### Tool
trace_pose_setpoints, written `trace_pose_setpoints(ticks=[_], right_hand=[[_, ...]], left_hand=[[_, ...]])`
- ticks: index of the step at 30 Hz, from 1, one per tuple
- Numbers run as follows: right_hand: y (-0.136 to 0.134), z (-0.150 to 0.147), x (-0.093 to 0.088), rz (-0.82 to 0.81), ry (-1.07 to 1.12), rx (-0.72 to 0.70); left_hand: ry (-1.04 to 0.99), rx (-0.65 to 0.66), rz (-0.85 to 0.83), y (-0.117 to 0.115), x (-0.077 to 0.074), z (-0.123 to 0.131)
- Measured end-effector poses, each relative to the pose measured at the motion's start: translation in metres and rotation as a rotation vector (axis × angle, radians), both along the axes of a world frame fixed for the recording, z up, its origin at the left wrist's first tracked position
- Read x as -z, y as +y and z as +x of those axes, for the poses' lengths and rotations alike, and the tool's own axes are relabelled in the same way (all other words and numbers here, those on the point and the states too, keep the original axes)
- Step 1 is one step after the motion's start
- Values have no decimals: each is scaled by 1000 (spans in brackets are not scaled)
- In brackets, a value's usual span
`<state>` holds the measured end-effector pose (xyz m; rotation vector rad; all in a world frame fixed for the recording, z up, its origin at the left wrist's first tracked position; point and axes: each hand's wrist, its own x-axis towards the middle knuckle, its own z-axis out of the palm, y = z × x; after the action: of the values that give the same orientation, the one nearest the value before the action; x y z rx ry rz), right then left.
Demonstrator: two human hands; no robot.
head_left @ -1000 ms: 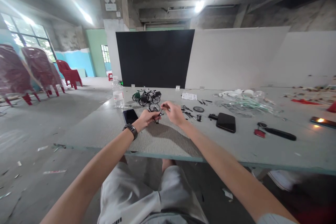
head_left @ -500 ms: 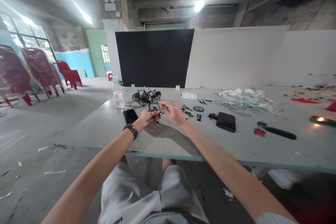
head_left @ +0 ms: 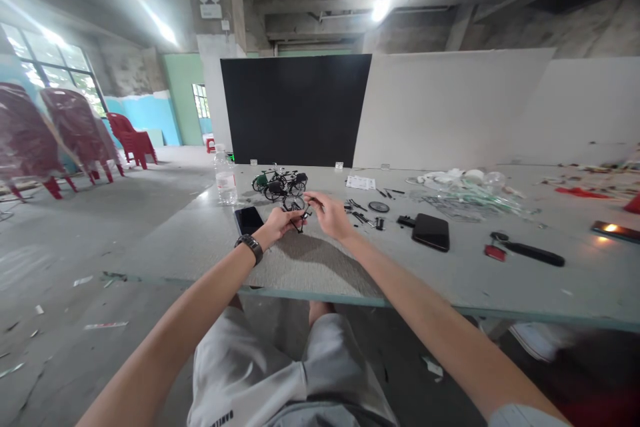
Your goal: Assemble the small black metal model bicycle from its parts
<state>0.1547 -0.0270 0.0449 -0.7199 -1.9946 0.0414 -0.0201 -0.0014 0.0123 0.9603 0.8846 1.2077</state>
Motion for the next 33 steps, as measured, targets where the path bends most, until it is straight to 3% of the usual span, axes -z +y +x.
trace_pose_setpoints(ticks=[6,11,22,29,33], right_hand=[[-2,-1,-1,67,13,68],[-1,-1,-1,72,9,16],[-4,-2,-2,95,-6,36],[-3,-2,-3,61,-38,26],[-2,-1,-2,51,-47,108]], left_hand=[[25,19,-8,-2,-1,0],[-2,19,5,2,2,0],[27,27,-2,-4,-4,-1],[15,35,9,-1,-1,-1],[78,27,13,0,0,-4]])
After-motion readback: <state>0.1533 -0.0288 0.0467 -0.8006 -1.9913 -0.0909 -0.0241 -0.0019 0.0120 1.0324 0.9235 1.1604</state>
